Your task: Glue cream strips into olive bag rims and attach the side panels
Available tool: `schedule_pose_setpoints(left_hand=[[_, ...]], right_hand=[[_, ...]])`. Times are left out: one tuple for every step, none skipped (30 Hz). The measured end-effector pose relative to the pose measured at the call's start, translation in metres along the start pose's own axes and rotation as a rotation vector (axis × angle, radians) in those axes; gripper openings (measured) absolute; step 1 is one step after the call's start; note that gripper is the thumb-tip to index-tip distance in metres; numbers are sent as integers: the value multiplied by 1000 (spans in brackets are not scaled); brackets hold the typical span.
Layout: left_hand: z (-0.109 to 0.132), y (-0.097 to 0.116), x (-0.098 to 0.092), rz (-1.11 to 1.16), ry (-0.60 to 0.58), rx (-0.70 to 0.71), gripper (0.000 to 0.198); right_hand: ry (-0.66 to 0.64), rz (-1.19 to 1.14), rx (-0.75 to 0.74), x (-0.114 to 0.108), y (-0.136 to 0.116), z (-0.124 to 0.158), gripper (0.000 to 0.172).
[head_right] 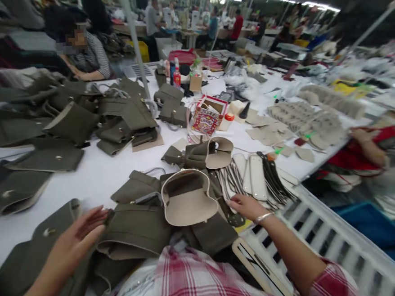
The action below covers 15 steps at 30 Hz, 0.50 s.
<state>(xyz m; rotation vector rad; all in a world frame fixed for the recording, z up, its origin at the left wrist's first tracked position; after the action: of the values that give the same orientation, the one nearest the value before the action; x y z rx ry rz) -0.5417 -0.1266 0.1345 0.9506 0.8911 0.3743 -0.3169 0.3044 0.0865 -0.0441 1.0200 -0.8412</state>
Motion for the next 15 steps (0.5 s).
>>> schedule_pose_setpoints(left_hand=[[7,2,0,-89,24,10,58],[12,11,6,-182,26,64,55],[17,26,18,-275,-2,155,52],[21,45,36,-368,-62,267,50],[24,64,59,-457,-145,387,49],[27,82,86,-550,-242,492,49],[27,94,112,-653,-339,566,49],[23,101,137,-765,-422,604,50],[16,104,158,-882,-487,605,52],[6,102,174,-995,-524,583,56],[-5,99,185,-1097,-537,547,57],[-18,96,192,-1180,-531,507,54],[-31,92,195,-1240,-516,473,47],[-41,90,196,-1277,-499,448,40],[-50,89,194,-1295,-486,433,38]], right_hand=[[-100,53,67,21,21,7,45],[-174,78,110,43,38,13,44],[-210,75,135,63,50,19,44],[-215,58,148,82,57,23,46],[-198,35,152,98,60,25,50],[-166,13,152,110,59,26,52],[-131,-3,154,118,57,27,53],[-93,-13,154,122,53,26,51],[-55,-18,151,122,46,25,47],[-15,-16,140,119,38,24,40],[26,-10,119,113,29,23,33],[66,0,89,104,17,22,26],[102,9,51,93,4,22,22],[129,18,9,81,-9,21,20],[154,21,-45,66,-23,23,19]])
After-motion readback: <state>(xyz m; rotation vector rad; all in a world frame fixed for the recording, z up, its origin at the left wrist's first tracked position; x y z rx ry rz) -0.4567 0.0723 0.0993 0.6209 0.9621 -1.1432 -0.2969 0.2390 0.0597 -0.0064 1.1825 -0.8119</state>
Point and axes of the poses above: each hand's wrist, its own z-axis away from the middle knuckle, its own x-axis out of the palm, y = z × x, the point moved 8 cm from there along -z, towards the middle knuckle, and after that the axes turned 8 degrees about -y, right-handed, at the moved point
